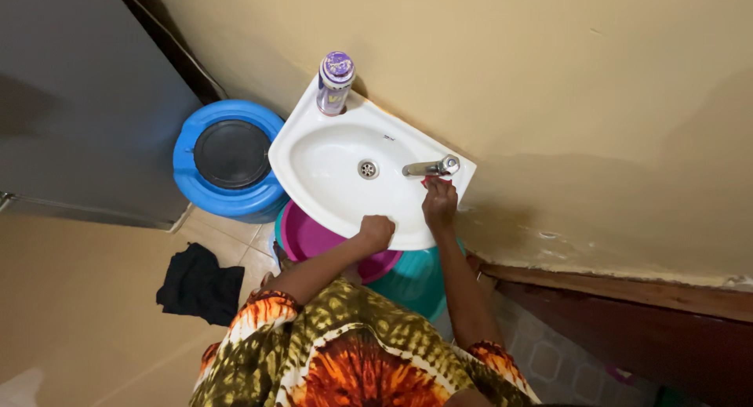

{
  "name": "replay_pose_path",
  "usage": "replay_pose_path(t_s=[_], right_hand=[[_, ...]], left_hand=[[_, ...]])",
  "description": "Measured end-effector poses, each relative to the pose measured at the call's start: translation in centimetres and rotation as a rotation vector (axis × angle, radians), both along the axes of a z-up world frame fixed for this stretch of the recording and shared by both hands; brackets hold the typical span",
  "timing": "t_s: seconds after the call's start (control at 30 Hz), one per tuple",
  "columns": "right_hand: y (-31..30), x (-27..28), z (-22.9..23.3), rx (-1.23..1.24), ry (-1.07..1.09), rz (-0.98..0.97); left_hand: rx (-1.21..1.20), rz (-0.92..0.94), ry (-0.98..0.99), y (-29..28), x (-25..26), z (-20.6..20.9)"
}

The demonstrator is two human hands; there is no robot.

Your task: The person cleans a sink and faucet using a cloth and a scouring powder, wiping the internal surfaces of the basin and the exterior of the faucet.

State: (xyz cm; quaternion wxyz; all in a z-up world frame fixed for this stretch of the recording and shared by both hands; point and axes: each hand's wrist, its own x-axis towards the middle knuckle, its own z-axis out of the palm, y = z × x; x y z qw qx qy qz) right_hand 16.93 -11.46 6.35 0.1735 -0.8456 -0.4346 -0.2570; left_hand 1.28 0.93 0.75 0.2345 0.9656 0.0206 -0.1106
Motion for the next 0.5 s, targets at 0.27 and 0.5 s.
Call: replay_pose_path(t_s=[0.27, 0.5], right_hand=[[-0.9, -0.3, 0.5, -0.050, 0.048, -0.004], [-1.4, -0.3, 0.5, -0.147, 0.212, -0.026]], left_hand=[[0.249, -0.012, -0.265, 3.5, 6.9, 6.8], [0.372, 0.021, -0.243, 4.2, 10.6, 3.7]])
